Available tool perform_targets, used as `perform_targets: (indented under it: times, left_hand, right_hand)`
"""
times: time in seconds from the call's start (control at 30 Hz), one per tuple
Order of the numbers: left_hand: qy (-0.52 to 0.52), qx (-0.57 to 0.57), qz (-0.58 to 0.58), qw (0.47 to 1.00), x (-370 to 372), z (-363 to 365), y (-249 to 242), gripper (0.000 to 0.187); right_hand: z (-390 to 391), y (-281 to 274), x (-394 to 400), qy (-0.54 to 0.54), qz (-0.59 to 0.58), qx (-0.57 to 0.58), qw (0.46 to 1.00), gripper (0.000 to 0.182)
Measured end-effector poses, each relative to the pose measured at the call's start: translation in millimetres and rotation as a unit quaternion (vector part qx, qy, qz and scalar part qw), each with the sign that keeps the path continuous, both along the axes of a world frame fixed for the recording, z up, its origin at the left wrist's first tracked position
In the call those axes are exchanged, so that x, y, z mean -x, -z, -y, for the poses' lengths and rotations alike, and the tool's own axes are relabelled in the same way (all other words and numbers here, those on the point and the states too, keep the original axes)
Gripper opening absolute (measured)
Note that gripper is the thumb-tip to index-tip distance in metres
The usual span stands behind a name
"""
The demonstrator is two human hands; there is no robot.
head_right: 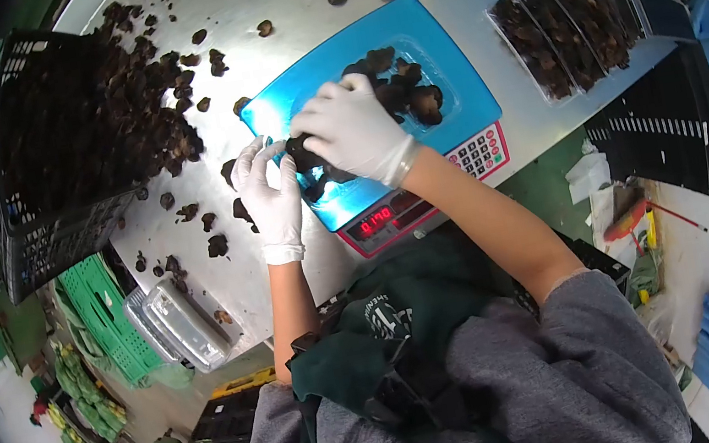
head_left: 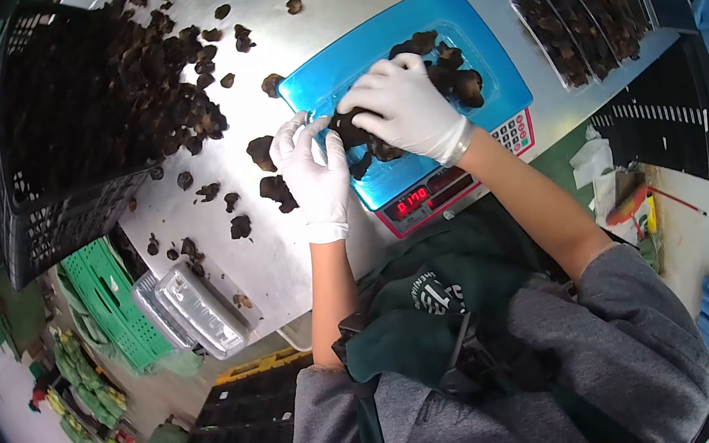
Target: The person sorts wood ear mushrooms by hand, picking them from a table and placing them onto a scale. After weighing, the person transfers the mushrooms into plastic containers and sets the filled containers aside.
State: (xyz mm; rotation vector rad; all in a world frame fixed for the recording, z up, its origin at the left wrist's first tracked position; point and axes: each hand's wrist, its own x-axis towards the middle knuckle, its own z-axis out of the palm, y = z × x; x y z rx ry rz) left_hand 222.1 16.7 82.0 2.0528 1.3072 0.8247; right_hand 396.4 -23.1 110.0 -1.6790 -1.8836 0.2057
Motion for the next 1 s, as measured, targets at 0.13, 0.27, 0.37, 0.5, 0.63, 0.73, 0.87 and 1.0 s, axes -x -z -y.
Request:
perform_targets:
  times: [0.13, 0.27, 0.37, 0.5, 0.63, 0.73, 0.87, 1.0]
  left_hand:
    - [-0.008, 0.016, 0.035, 0.999, 2, 0, 0, 0.016]
    - [-0.006, 0.016, 0.004, 1.0, -3, -4, -6, 0.016]
    - [-0.001, 0.038, -0.036, 0.999, -4, -9, -6, 0.018]
    - [0.004, 0.026, -0.081, 0.996, -9, -11, -12, 0.016]
    - [0.025, -0.026, -0.111, 0.993, -7, -12, -18, 0.012]
    - [0.04, -0.058, -0.112, 0.991, 3, -10, -20, 0.009]
    - [0.004, -0.033, -0.054, 0.998, 43, 1, -31, 0.011]
    - [-0.172, 0.088, -0.008, 0.981, 139, 39, -14, 0.017]
  right_hand:
    - [5, -4, -2, 0.004, -0.05, 0.011, 0.999, 0.007]
    - [5, -1, 1, 0.008, -0.055, 0.005, 0.998, 0.007]
    - [6, 0, 2, 0.011, -0.062, 0.0, 0.998, 0.006]
    - [9, 3, 3, 0.014, -0.057, -0.02, 0.998, 0.004]
    - [11, 7, 2, 0.026, -0.052, -0.037, 0.998, 0.005]
    - [12, 7, 1, 0.03, -0.039, -0.034, 0.998, 0.007]
    - [16, -8, 3, 0.035, -0.068, -0.051, 0.996, 0.014]
    - [44, -41, -20, 0.087, -0.119, -0.111, 0.983, 0.025]
